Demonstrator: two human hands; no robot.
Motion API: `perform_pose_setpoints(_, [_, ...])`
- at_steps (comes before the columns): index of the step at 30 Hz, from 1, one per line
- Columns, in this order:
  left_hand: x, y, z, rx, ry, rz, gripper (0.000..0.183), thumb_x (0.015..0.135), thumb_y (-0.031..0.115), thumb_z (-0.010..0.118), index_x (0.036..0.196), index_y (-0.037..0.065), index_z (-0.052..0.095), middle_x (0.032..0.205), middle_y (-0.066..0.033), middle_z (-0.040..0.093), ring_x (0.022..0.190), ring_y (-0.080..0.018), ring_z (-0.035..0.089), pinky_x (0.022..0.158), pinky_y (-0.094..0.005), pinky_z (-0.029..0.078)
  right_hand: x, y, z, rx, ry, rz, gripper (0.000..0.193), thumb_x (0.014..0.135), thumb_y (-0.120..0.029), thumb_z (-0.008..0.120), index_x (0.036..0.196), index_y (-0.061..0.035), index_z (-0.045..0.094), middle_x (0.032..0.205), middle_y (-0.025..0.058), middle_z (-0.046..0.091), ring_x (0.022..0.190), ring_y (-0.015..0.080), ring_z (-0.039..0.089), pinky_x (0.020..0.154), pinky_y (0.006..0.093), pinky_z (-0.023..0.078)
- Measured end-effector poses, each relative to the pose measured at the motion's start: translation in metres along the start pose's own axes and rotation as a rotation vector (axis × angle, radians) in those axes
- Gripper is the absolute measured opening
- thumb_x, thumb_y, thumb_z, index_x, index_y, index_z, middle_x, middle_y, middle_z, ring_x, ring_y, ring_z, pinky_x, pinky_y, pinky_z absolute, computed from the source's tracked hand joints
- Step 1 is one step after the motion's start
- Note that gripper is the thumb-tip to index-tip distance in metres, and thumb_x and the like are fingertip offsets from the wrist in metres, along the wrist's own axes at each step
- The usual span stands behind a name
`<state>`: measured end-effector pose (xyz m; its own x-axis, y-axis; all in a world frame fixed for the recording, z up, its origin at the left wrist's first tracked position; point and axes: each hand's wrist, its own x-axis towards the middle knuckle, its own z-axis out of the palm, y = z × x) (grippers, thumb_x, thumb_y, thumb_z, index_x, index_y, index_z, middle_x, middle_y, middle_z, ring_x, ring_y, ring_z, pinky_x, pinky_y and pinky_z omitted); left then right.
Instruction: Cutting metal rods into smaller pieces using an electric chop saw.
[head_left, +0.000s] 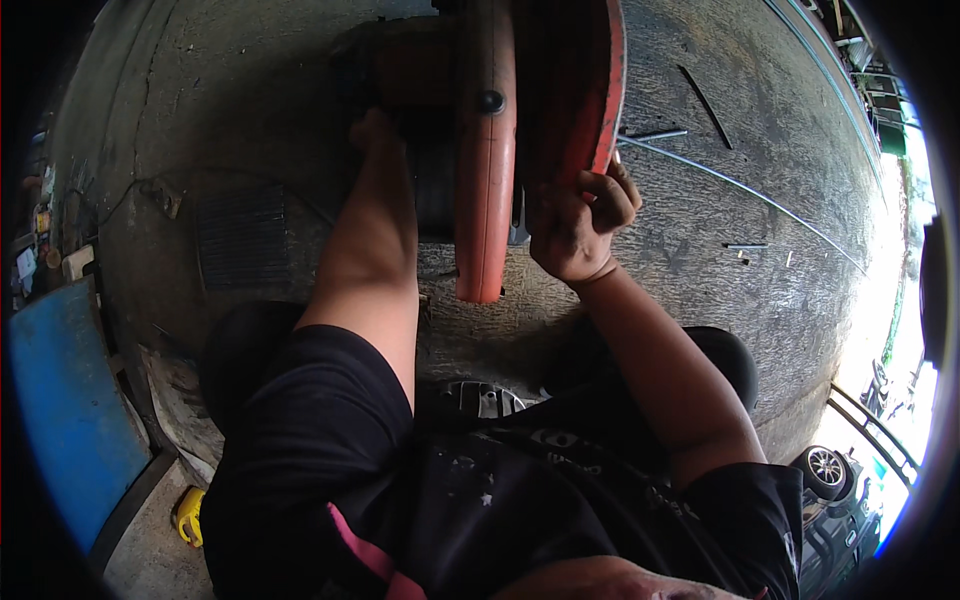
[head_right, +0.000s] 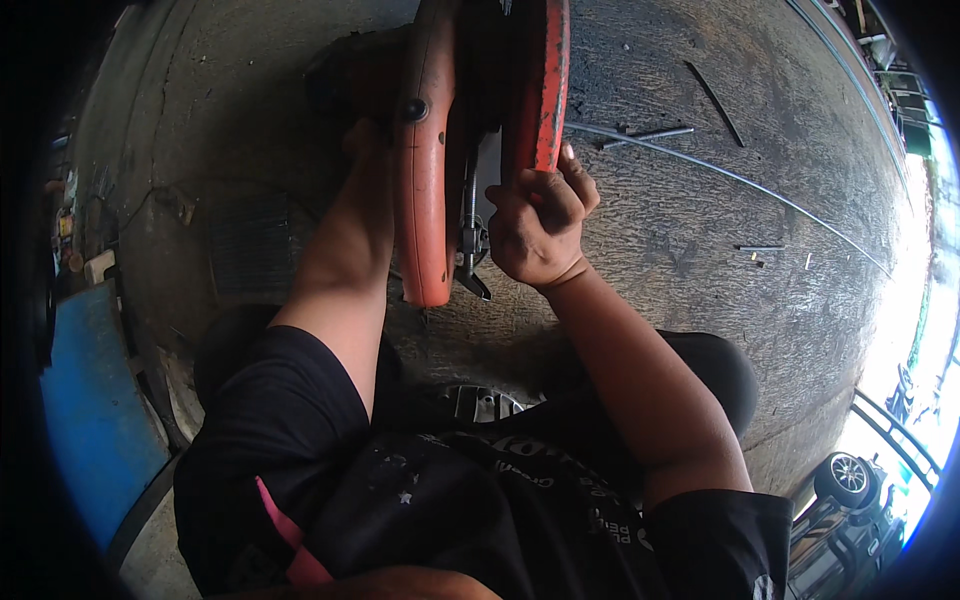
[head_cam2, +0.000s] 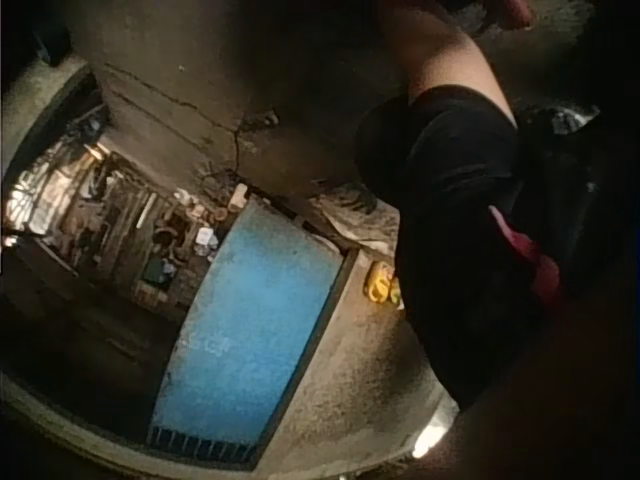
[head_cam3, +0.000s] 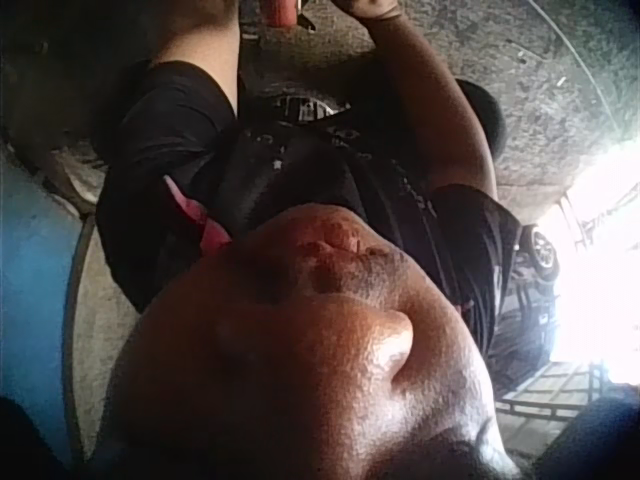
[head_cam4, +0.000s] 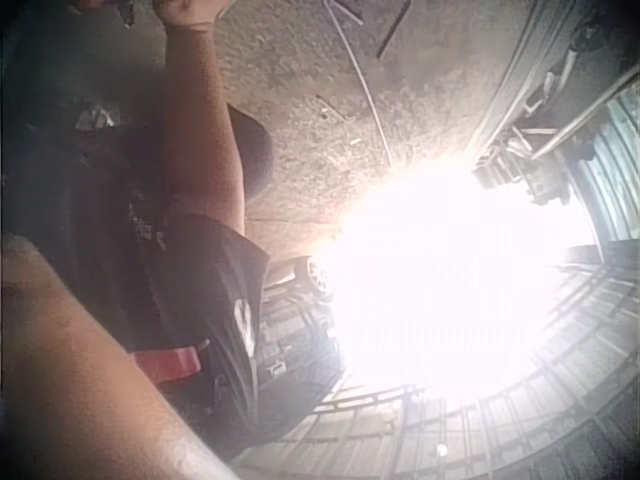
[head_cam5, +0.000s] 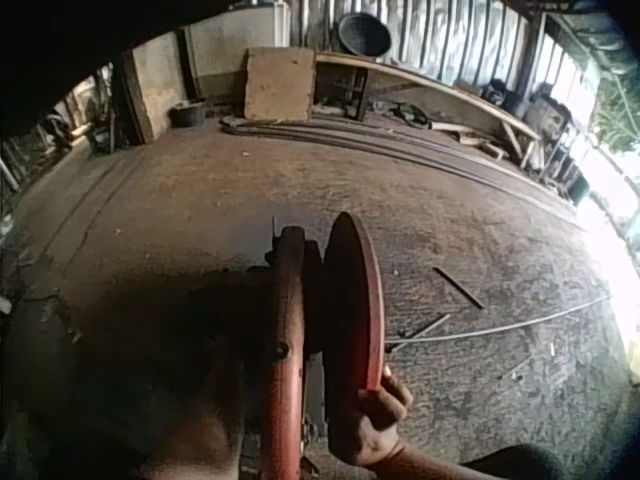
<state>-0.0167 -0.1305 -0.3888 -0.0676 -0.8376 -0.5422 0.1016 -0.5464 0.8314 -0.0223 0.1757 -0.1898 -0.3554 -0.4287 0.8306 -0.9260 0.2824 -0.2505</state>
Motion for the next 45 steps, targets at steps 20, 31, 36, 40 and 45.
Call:
perform_pose_setpoints(20, [0.003, 0.005, -0.001, 0.192, -0.018, -0.057, 0.041, 0.067, -0.003, 0.053, 0.107, -0.010, 0.054, 0.099, -0.0180, 0.062, 0.077, -0.0246, 0.064, 0.061, -0.0339, 0.054, 0.000, -0.005, 0.001, 0.002, 0.002, 0.017, 0.028, 0.058, -0.004, 0.059, 0.083, -0.0150, 0.065, 0.106, 0.0102, 0.045, 0.114, 0.0318, 0.038, 0.102, 0.0453, 0.033])
perform_pose_setpoints(31, [-0.006, 0.006, 0.002, 0.338, 0.033, 0.001, 0.040, 0.067, -0.003, 0.053, 0.107, -0.009, 0.055, 0.097, -0.0186, 0.062, 0.078, -0.0244, 0.065, 0.064, -0.0339, 0.054, 0.000, -0.005, 0.001, -0.024, 0.010, -0.012, 0.027, 0.059, -0.005, 0.058, 0.083, -0.0148, 0.065, 0.106, 0.0109, 0.044, 0.113, 0.0335, 0.039, 0.101, 0.0451, 0.033])
perform_pose_setpoints(36, [0.013, -0.008, -0.002, 0.312, -0.058, 0.089, 0.040, 0.068, -0.003, 0.053, 0.107, -0.009, 0.054, 0.095, -0.0174, 0.062, 0.076, -0.0236, 0.064, 0.063, -0.0337, 0.053, 0.002, -0.005, 0.001, -0.010, 0.006, -0.009, 0.027, 0.059, -0.005, 0.058, 0.084, -0.0145, 0.064, 0.105, 0.0106, 0.045, 0.112, 0.0316, 0.039, 0.102, 0.0453, 0.033])
perform_pose_setpoints(40, [0.013, -0.008, -0.002, 0.066, -0.046, -0.065, 0.041, 0.068, -0.003, 0.053, 0.109, -0.008, 0.052, 0.095, -0.0170, 0.061, 0.074, -0.0222, 0.063, 0.061, -0.0336, 0.052, 0.003, -0.005, 0.000, -0.026, -0.010, -0.005, 0.027, 0.059, -0.005, 0.058, 0.083, -0.0144, 0.064, 0.102, 0.0099, 0.045, 0.111, 0.0305, 0.039, 0.101, 0.0449, 0.032])
perform_pose_setpoints(45, [0.024, -0.012, -0.009, 0.068, -0.105, -0.122, 0.046, 0.071, 0.003, 0.054, 0.116, -0.006, 0.049, 0.101, -0.0172, 0.060, 0.079, -0.0247, 0.063, 0.064, -0.0373, 0.052, 0.004, -0.006, 0.000, -0.023, 0.001, 0.002, 0.027, 0.058, -0.004, 0.059, 0.083, -0.0139, 0.064, 0.101, 0.0096, 0.046, 0.111, 0.0302, 0.039, 0.101, 0.0446, 0.032])
